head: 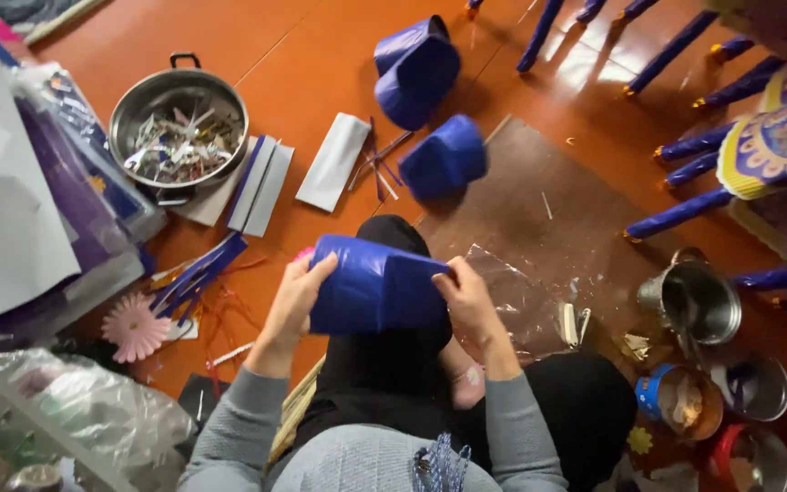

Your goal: Assembling decorative paper crowns by gluing colorful paper cutouts onto blue cylindrical bases.

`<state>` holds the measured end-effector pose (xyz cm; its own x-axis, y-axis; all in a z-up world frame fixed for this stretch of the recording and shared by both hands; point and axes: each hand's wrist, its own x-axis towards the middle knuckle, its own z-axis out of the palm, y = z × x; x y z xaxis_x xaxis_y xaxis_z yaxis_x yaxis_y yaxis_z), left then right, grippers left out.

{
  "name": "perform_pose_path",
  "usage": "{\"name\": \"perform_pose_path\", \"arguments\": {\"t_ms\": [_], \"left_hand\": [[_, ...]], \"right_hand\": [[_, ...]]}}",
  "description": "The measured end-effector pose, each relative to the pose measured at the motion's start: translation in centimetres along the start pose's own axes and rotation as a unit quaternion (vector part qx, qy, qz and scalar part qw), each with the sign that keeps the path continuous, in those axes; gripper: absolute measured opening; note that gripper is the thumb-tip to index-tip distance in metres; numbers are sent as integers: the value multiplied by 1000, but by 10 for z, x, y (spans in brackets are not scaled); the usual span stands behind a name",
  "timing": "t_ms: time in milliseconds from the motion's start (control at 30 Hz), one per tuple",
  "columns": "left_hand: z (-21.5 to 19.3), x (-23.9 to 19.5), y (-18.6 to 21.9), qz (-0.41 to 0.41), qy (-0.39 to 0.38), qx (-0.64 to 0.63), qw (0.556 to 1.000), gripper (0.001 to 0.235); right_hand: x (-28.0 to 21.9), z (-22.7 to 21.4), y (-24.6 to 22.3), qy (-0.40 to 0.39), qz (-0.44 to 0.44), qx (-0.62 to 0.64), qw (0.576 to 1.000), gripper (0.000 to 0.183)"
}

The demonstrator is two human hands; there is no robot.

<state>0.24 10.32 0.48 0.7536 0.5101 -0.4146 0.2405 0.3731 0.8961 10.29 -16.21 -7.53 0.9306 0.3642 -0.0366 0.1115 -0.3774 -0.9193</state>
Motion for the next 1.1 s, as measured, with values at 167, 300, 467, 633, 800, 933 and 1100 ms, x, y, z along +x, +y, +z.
{"name": "perform_pose_path", "arguments": {"t_ms": [167,300,467,633,800,933,1100], "left_hand": [[-4,22,-31,-31,-30,15,999,20],[0,14,-19,-29,-31,11,999,15],[-7,-10,28,42,95,36,994,18],[-14,-9,52,96,98,34,990,21],[21,-12,21,58,17,40,997,29],[14,4,-7,27,-21,48,998,28],[5,-15,38,5,97,103,990,43]], "right_hand": [[-32,-1,-71,10,91,243,966,27],[-29,-13,-74,10,94,319,943,32],[2,-47,48,43,28,136,989,7],[20,-50,82,221,148,228,937,10],[6,-12,12,13,7,132,991,12],[-18,-4,-53,-11,36,111,993,21],[-18,-37,-35,52,91,250,962,9]]}}
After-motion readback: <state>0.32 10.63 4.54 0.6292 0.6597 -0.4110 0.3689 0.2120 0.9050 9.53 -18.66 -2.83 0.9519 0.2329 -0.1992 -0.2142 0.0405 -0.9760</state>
